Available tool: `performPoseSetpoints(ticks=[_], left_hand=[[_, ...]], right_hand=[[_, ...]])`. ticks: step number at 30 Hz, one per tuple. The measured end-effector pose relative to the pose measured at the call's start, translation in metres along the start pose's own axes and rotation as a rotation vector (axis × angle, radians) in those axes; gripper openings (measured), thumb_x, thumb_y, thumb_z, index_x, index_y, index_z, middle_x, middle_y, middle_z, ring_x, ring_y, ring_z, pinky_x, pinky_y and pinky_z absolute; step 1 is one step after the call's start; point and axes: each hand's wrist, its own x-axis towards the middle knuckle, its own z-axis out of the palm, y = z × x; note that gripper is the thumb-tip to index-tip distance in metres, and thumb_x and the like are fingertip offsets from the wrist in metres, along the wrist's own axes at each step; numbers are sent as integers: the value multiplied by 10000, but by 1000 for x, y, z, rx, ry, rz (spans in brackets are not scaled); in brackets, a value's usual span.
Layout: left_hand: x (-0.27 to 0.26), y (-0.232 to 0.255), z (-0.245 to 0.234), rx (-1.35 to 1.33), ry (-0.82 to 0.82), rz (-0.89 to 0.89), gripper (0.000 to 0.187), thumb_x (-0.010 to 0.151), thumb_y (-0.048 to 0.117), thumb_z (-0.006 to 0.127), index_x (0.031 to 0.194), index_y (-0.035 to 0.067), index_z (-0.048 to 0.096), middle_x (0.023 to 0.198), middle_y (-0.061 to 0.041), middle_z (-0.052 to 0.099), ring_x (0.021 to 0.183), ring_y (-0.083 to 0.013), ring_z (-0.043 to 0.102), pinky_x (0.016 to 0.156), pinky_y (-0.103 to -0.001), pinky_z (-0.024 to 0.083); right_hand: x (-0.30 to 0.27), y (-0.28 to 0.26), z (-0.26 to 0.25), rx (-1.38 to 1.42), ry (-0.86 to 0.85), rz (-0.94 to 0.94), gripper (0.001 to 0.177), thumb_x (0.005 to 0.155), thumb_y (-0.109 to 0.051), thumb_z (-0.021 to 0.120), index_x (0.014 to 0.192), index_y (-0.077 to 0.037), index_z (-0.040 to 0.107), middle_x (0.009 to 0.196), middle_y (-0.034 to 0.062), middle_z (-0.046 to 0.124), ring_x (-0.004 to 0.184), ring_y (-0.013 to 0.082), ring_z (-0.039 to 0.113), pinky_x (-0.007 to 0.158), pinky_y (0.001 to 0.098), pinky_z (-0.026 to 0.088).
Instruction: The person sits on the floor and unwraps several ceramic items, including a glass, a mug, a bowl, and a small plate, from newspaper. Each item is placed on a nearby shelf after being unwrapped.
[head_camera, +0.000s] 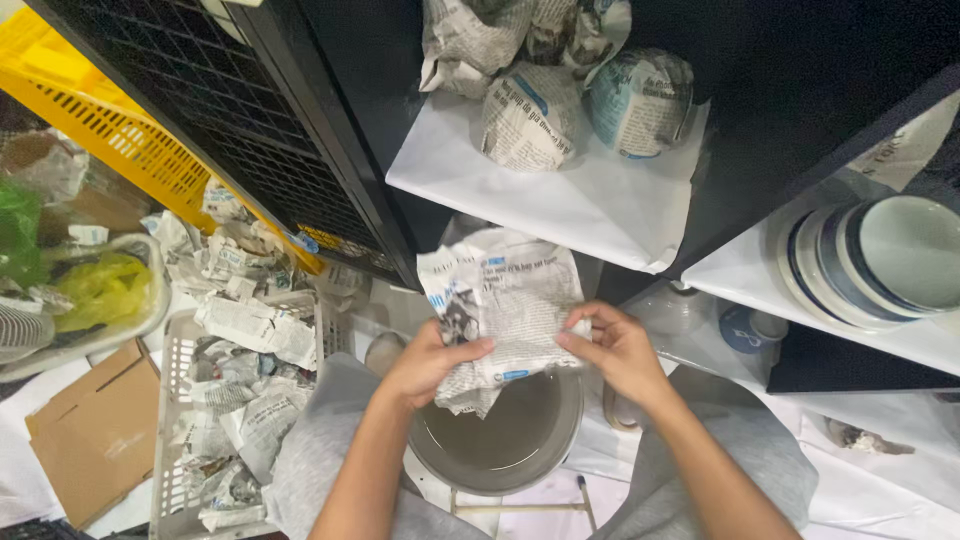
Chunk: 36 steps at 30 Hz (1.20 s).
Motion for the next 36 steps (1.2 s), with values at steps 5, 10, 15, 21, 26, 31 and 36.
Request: performPoseSetpoints(ticks=[5, 10, 15, 21, 26, 31, 36], left_hand=[[-7, 12, -9, -22, 21, 81, 542, 838, -4, 760, 1346, -66, 582, 1179, -143, 742, 1025, -188, 720, 919, -332, 578], [-11, 10, -6, -6, 137, 228, 639, 862, -49, 717, 1456, -39, 481, 1148, -154, 764, 990, -158, 731, 886, -280, 585], [-25, 1, -6, 95, 200, 511, 740, 862, -46, 717, 1519, 55, 391, 1035, -138, 766, 904, -108, 704, 778, -230, 564], [-30, 0, -16, 223, 279, 591, 340, 917, -8, 771, 1251, -22, 704, 1012, -91, 754, 893, -105, 678, 798, -232, 549], [-42, 11, -3, 877, 424, 788, 420, 792, 199, 866, 1188, 107, 760, 1186, -92, 676, 1084, -218, 632, 939, -344, 532], [-48, 22, 11, 1323, 366, 959, 739, 635, 431, 916, 1266, 126, 682, 1417, -174, 548, 1372, -436, 436, 1126, -545, 341], [-41, -1, 25, 1279, 18, 744, 781, 699, 416, 892, 1352, 80, 623, 1376, -213, 593, 1305, -452, 514, 1103, -536, 359]], right_hand=[[-1, -21, -3, -194, 114, 127, 255, 904, -57, 771, 1155, -12, 774, 955, 98, 720, 767, 87, 588, 674, 249, 480], [-4, -44, 0, -136, 94, 73, 366, 846, -42, 768, 1210, -26, 732, 1229, 102, 743, 1044, 87, 678, 897, 240, 545], [-10, -41, 1, 13, -50, 19, 615, 757, 4, 805, 1340, -17, 609, 1331, 104, 671, 1121, 125, 643, 954, 275, 531], [-7, -18, -14, -323, 50, -52, 348, 829, -34, 833, 1171, -1, 776, 1128, 139, 728, 999, 186, 653, 860, 310, 531], [-12, -22, -9, -575, 75, -253, 245, 775, -108, 845, 1004, -39, 796, 1230, 130, 658, 1074, 210, 677, 904, 341, 527], [-19, -29, 12, -767, -42, -401, 197, 803, -151, 795, 974, -54, 788, 1345, 128, 663, 1227, 288, 620, 967, 400, 504], [-20, -23, 26, -831, -237, -417, 246, 810, -143, 791, 1045, -71, 785, 1142, 70, 762, 1157, 282, 656, 994, 412, 498]])
